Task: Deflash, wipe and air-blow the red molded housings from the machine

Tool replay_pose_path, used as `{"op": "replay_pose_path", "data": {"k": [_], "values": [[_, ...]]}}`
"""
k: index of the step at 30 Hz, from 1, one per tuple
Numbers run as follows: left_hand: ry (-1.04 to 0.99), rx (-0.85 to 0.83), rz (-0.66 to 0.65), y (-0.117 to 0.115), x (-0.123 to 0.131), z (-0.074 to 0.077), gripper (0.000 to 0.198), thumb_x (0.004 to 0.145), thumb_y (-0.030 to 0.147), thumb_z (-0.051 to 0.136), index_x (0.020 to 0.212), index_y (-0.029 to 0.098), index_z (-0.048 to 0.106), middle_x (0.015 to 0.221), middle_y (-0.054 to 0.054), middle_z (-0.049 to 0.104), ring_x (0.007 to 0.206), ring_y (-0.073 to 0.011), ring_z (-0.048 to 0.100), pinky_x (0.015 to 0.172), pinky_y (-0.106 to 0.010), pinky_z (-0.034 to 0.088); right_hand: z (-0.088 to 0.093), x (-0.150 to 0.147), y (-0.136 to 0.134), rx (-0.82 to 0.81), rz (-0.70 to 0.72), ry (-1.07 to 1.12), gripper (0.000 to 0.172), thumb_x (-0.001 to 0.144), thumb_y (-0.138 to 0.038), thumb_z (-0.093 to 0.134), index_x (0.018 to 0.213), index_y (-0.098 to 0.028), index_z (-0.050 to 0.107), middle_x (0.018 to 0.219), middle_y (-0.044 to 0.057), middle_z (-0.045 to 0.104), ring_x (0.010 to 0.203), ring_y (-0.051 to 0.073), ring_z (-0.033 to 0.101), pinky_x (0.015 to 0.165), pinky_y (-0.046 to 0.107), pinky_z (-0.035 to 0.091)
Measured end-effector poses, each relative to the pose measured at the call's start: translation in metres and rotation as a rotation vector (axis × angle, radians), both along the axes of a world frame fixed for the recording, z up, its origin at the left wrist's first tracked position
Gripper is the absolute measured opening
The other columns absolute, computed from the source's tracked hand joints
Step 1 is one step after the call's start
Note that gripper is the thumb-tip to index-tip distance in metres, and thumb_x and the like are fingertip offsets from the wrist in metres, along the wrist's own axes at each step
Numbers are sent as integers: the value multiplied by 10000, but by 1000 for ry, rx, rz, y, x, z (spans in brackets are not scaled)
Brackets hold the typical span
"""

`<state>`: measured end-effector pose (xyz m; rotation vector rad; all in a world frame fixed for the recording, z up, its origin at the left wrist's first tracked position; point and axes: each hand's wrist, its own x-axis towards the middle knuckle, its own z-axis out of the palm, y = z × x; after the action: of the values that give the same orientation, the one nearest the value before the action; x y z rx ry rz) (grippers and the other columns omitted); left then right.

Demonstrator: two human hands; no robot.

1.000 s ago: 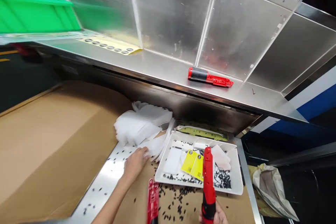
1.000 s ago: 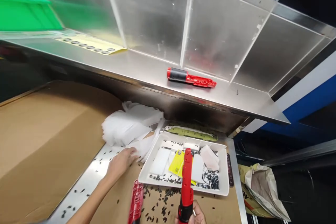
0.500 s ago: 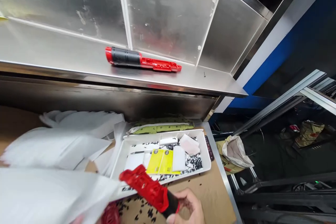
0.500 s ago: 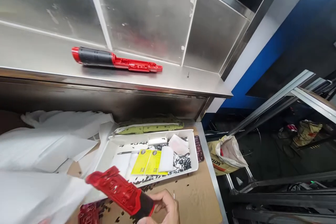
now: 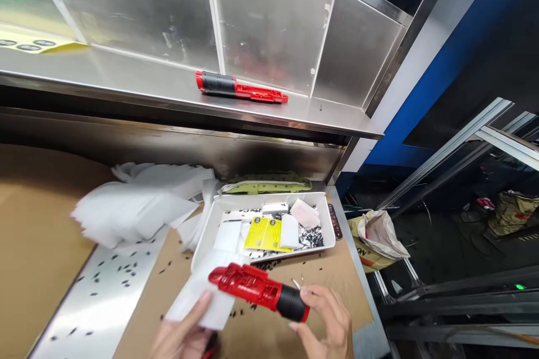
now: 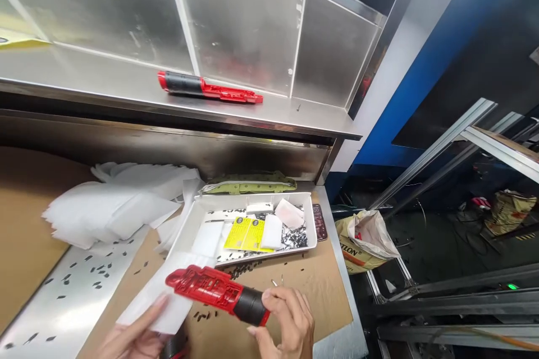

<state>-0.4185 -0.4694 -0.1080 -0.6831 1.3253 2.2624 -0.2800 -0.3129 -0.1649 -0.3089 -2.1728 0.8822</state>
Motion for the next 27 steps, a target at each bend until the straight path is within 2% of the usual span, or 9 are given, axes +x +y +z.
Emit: {"op": "replay_pose_path", "data": {"k": [2,4,8,13,19,23,25,27], "values": [[23,0,57,9,3,1,339,803,-12,589,1056,172,719,854,-46,780,673,-166,715,561,-173,603,0,9,4,-38,-10,38,365,763,-135,695,1095,-284,670,1009,77,723,870,254,696,757,367,559],[49,29,89,14,3,-2,322,849,-33,542,1040,163,710,833,-36,778,633,-133,706,541,-153,590,-1,18,7,-54,-33,83,382,763,-131,712,1109,-289,679,1020,77,723,895,252,701,764,352,567],[45,70,103,17,4,-6,241,892,-5,521,944,138,708,788,-46,773,639,-131,716,574,-168,603,1,29,10,-42,-57,127,362,768,-142,733,1095,-293,703,1001,81,730,872,255,707,746,356,572],[36,109,157,17,6,-2,262,927,7,475,874,130,700,756,-37,769,641,-112,717,583,-157,603,2,28,11,7,-106,146,300,794,-189,731,1076,-289,710,996,78,735,865,243,713,749,343,574],[73,124,179,13,10,-1,255,927,23,483,867,123,710,780,-48,771,661,-129,718,596,-184,622,3,24,8,31,-50,105,340,793,-152,726,1104,-286,697,1011,86,729,882,250,711,768,359,572],[131,82,220,12,14,-4,202,902,63,565,920,175,732,885,-36,781,801,-155,734,735,-191,626,1,25,2,17,-12,112,363,782,-144,732,1110,-296,700,1012,88,730,874,259,712,765,374,577],[148,55,246,12,15,-6,180,884,91,613,960,201,733,1000,-35,774,975,-197,716,807,-214,621,-1,26,-1,9,10,121,368,778,-148,733,1110,-303,703,1001,87,732,854,261,713,743,376,578],[147,35,266,13,15,-9,181,872,107,639,993,209,725,1100,-40,752,1156,-239,636,861,-232,610,-4,26,-3,-7,20,126,368,778,-153,732,1110,-308,704,994,85,734,844,260,713,725,369,577]]}}
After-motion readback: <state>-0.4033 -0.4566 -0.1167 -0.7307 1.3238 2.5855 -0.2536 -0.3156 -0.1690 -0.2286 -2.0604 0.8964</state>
